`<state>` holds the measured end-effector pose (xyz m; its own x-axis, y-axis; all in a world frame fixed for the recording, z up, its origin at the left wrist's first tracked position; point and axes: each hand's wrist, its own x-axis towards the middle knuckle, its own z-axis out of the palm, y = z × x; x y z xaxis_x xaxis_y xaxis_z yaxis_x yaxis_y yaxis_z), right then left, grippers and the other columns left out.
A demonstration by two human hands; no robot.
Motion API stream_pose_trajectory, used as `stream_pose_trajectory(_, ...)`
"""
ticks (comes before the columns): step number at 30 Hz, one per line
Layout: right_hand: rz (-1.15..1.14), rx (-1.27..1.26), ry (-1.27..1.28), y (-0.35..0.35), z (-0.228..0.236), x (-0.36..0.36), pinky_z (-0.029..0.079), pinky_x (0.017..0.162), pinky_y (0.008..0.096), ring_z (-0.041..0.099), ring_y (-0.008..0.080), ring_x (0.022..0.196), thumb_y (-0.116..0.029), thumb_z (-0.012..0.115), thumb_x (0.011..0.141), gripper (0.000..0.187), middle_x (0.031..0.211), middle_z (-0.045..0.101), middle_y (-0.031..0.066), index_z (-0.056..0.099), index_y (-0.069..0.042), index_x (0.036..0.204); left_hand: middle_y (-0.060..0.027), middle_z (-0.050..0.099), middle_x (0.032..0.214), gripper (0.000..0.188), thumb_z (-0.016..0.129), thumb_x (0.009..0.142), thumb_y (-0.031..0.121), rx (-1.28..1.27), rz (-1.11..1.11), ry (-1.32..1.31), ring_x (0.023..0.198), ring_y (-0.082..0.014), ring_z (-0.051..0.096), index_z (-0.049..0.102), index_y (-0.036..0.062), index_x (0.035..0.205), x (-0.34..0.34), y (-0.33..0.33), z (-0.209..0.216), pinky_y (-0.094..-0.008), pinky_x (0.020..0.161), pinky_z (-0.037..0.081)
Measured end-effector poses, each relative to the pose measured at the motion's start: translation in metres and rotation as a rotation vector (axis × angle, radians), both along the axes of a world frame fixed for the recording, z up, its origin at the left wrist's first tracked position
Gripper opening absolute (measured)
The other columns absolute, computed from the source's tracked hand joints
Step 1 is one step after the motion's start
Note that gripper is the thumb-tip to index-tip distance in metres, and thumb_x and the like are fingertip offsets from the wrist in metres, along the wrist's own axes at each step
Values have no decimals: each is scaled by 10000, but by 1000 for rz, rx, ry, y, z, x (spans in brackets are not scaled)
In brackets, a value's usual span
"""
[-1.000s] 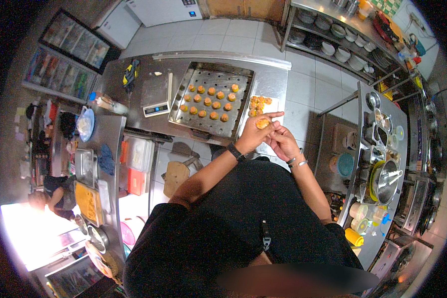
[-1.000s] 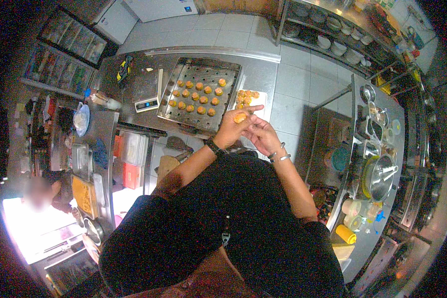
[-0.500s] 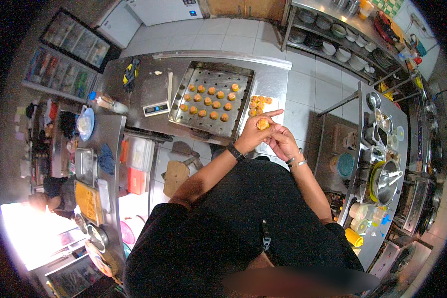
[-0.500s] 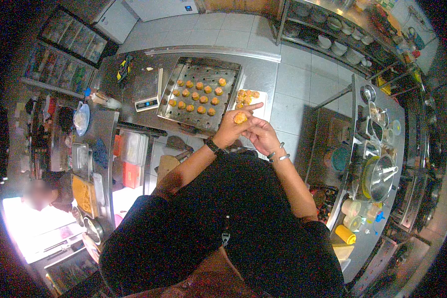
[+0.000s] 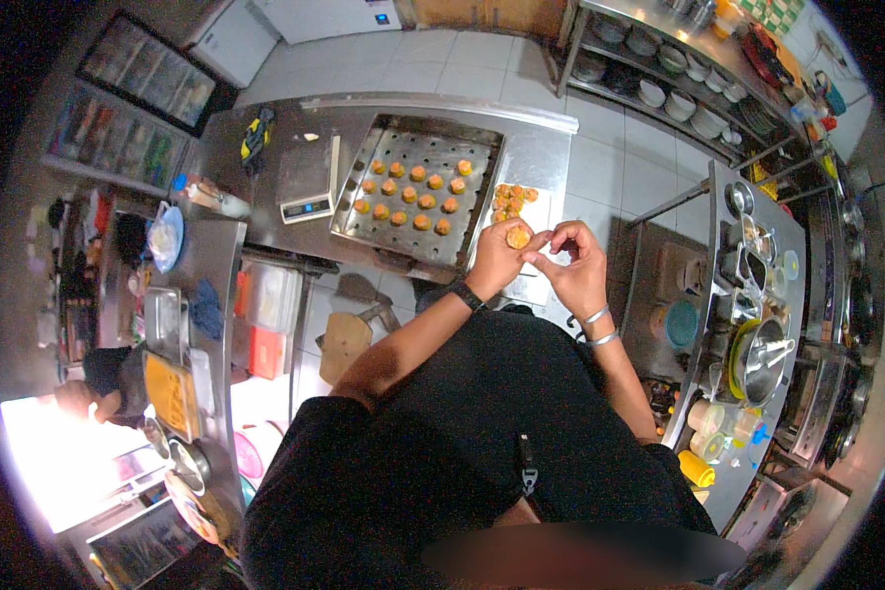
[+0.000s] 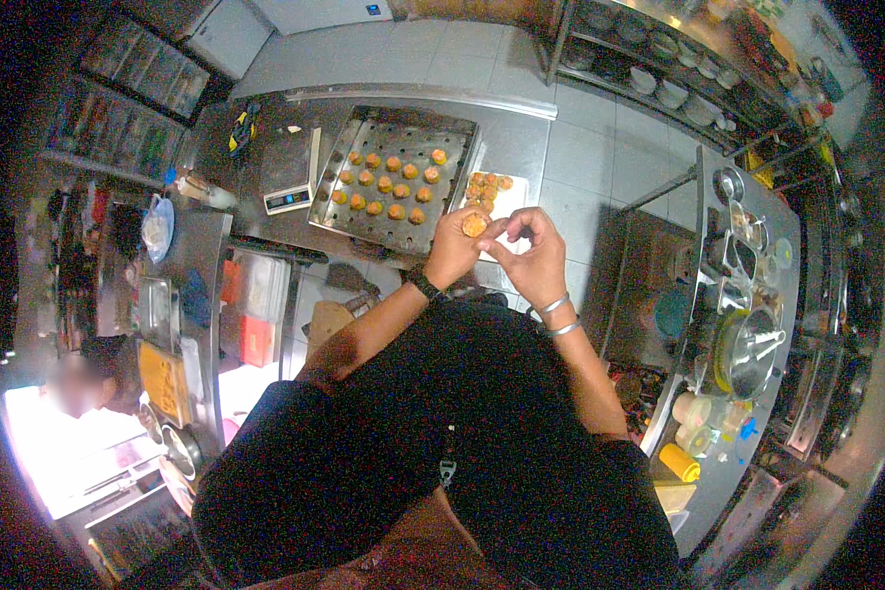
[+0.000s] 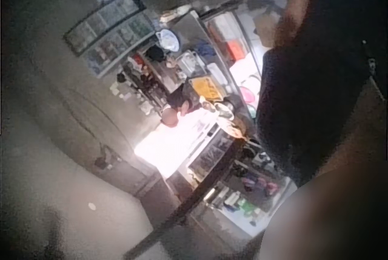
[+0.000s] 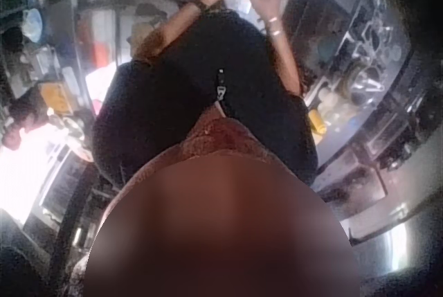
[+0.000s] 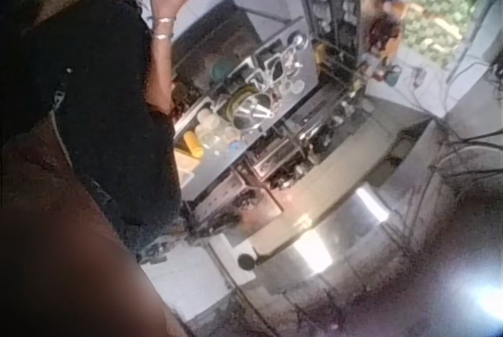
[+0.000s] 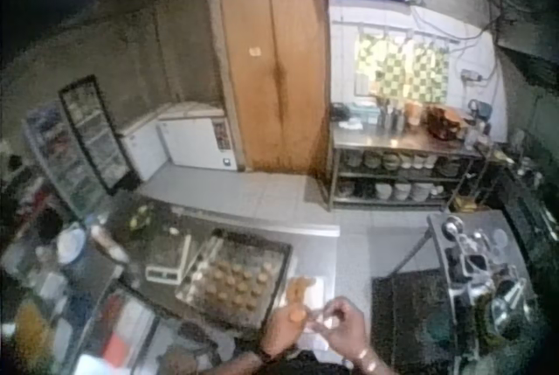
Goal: The person repeatedly picks small round dough pieces from a tray, places a yellow filling on top, and arranges them on a baking sheet. The process is continuous and repetitive throughout the clip.
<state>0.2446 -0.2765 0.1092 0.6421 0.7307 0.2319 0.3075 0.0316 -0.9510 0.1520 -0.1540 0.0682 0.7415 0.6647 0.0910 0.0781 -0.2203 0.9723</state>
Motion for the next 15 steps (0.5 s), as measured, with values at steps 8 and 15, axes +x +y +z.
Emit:
stream_pose_trajectory(8, -74, -65, -93, 6, 9, -7, 488, 624, 251, 552, 96, 699, -150, 916, 704, 394, 785, 605, 8, 560, -71, 856, -21, 596, 633, 180, 752, 828, 71, 10, 10, -30, 619, -80, 522, 618, 31, 715, -3, -6, 1, -286, 563, 443)
stream_pose_trajectory(15, -73, -135, -16, 7, 11, -6, 429, 583, 227, 484, 56, 667, -100, 878, 736, 328, 780, 593, -14, 568, -70, 838, -21, 606, 652, 137, 748, 808, 40, 61, -22, 1, 640, -73, 530, 627, 33, 743, -4, -6, -8, -279, 586, 460)
